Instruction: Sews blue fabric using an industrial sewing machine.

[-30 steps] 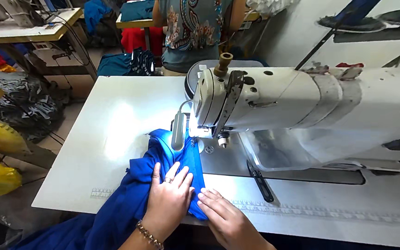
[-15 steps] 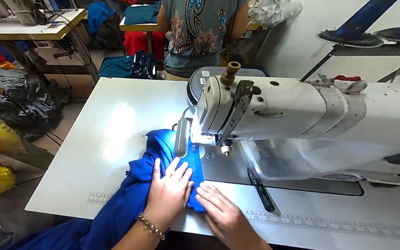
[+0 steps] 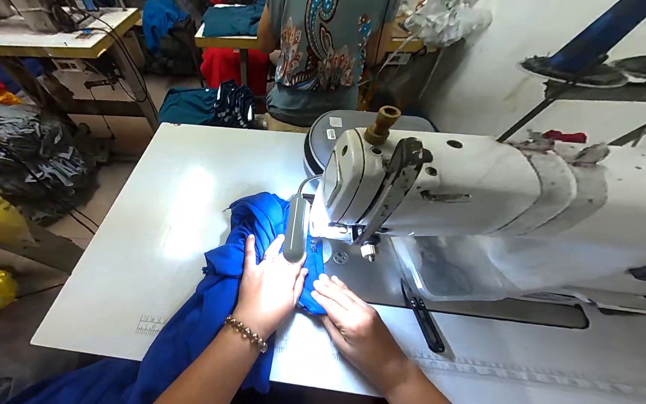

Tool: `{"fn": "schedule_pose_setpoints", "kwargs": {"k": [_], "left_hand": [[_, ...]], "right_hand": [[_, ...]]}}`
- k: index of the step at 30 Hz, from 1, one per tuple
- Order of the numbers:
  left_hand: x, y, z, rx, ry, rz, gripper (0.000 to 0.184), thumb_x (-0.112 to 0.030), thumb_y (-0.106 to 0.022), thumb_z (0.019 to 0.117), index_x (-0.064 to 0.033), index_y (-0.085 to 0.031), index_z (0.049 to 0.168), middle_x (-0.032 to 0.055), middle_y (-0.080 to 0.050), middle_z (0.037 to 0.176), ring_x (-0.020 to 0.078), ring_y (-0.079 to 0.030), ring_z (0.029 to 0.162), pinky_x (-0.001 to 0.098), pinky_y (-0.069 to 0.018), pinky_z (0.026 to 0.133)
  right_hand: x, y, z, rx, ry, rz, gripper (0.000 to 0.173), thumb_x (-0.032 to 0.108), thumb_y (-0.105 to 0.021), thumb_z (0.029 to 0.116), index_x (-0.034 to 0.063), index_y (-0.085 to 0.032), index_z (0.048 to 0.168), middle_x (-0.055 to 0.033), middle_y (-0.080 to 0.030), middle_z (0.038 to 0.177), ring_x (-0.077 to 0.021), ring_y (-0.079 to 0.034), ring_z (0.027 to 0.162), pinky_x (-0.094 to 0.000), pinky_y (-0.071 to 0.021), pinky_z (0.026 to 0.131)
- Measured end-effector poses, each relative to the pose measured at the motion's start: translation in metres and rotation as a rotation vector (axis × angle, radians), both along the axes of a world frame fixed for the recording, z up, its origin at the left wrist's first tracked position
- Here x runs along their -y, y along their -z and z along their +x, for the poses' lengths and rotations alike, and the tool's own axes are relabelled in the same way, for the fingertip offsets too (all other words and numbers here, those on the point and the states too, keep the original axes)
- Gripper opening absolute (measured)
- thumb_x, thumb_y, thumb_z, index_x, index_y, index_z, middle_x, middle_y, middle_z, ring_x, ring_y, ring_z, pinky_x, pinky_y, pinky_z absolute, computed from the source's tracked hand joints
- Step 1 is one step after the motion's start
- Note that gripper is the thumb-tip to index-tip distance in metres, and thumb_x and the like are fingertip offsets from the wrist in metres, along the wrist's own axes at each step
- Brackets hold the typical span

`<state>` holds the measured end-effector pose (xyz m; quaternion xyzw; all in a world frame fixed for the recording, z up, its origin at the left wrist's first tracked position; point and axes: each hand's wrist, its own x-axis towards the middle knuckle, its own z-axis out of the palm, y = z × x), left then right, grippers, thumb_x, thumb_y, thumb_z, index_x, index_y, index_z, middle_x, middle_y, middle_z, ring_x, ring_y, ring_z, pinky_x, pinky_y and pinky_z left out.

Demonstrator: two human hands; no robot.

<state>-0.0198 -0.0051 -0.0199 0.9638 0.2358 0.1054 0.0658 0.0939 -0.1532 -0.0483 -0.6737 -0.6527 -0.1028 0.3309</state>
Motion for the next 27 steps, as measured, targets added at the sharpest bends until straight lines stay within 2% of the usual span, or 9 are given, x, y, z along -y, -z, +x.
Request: {"fn": "schedule_pose_setpoints", "kwargs": {"k": [3,5,6,7,10,12,21,27], "left_hand": [[-0.003,0.004,0.000,0.087,0.045,0.032,0.041,-0.036,-0.042,0.1077,-0.0216,-0.070,0.133,-0.0014,-0.059,0.148,0.0284,-0.041,0.149,0.0746,-0.0105,0.118],[-0.001,0.008,-0.004,0.218,0.132,0.037,0.031,-0.030,-0.052,0.1041,-0.0200,-0.076,0.122,-0.0015,-0.067,0.138,0.0314,-0.049,0.143,0.0788,-0.0157,0.114],[0.001,0.008,-0.007,0.236,0.165,0.044,0.030,-0.031,-0.054,0.1037,-0.0202,-0.077,0.119,-0.0022,-0.069,0.134,0.0310,-0.052,0.140,0.0785,-0.0187,0.114],[0.004,0.008,-0.011,0.231,0.171,0.056,0.033,-0.034,-0.052,0.1041,-0.0204,-0.077,0.120,-0.0030,-0.070,0.133,0.0296,-0.054,0.138,0.0772,-0.0212,0.114],[0.013,0.009,-0.016,0.197,0.122,0.066,0.043,-0.041,-0.043,0.1066,-0.0197,-0.074,0.127,-0.0038,-0.067,0.137,0.0254,-0.052,0.141,0.0744,-0.0196,0.116],[0.014,0.008,-0.014,0.185,0.097,0.073,0.043,-0.041,-0.042,0.1067,-0.0194,-0.073,0.128,-0.0035,-0.067,0.138,0.0252,-0.052,0.141,0.0740,-0.0195,0.116],[0.002,0.001,0.002,0.047,0.043,0.032,0.049,-0.042,-0.035,0.1090,-0.0203,-0.065,0.140,-0.0024,-0.059,0.149,0.0293,-0.041,0.149,0.0736,-0.0113,0.119],[0.002,0.001,0.003,0.012,0.036,0.020,0.050,-0.043,-0.034,0.1092,-0.0205,-0.064,0.141,-0.0018,-0.057,0.150,0.0298,-0.038,0.150,0.0729,-0.0102,0.119]], "right_hand": [[-0.002,-0.001,0.000,0.008,-0.001,-0.002,0.028,0.009,-0.054,0.0922,-0.0010,-0.078,0.103,-0.0147,-0.076,0.112,-0.0285,-0.070,0.117,-0.0376,-0.0509,0.107],[0.001,0.000,-0.001,0.006,-0.007,-0.004,0.028,0.009,-0.054,0.0921,-0.0006,-0.078,0.103,-0.0146,-0.076,0.114,-0.0287,-0.069,0.119,-0.0379,-0.0505,0.107],[0.002,0.000,-0.001,0.004,-0.013,-0.005,0.028,0.008,-0.053,0.0920,-0.0003,-0.078,0.104,-0.0144,-0.076,0.114,-0.0288,-0.069,0.119,-0.0381,-0.0503,0.108],[0.004,0.000,-0.001,0.007,-0.016,-0.007,0.029,0.007,-0.053,0.0916,0.0001,-0.078,0.104,-0.0141,-0.076,0.115,-0.0288,-0.069,0.120,-0.0379,-0.0501,0.108],[0.009,0.001,-0.002,0.013,-0.016,-0.018,0.029,0.005,-0.052,0.0909,0.0006,-0.078,0.105,-0.0139,-0.076,0.116,-0.0284,-0.068,0.120,-0.0374,-0.0499,0.108],[0.007,0.001,0.000,0.011,-0.016,-0.013,0.029,0.005,-0.053,0.0905,0.0000,-0.078,0.104,-0.0147,-0.076,0.115,-0.0291,-0.068,0.120,-0.0383,-0.0506,0.108],[-0.012,0.001,0.014,0.003,-0.012,0.005,0.027,0.006,-0.055,0.0909,-0.0023,-0.078,0.101,-0.0160,-0.075,0.113,-0.0307,-0.068,0.120,-0.0400,-0.0500,0.108],[-0.014,0.000,0.015,-0.020,-0.014,0.003,0.027,0.005,-0.055,0.0893,-0.0032,-0.078,0.102,-0.0168,-0.075,0.114,-0.0316,-0.068,0.120,-0.0408,-0.0500,0.109]]}}
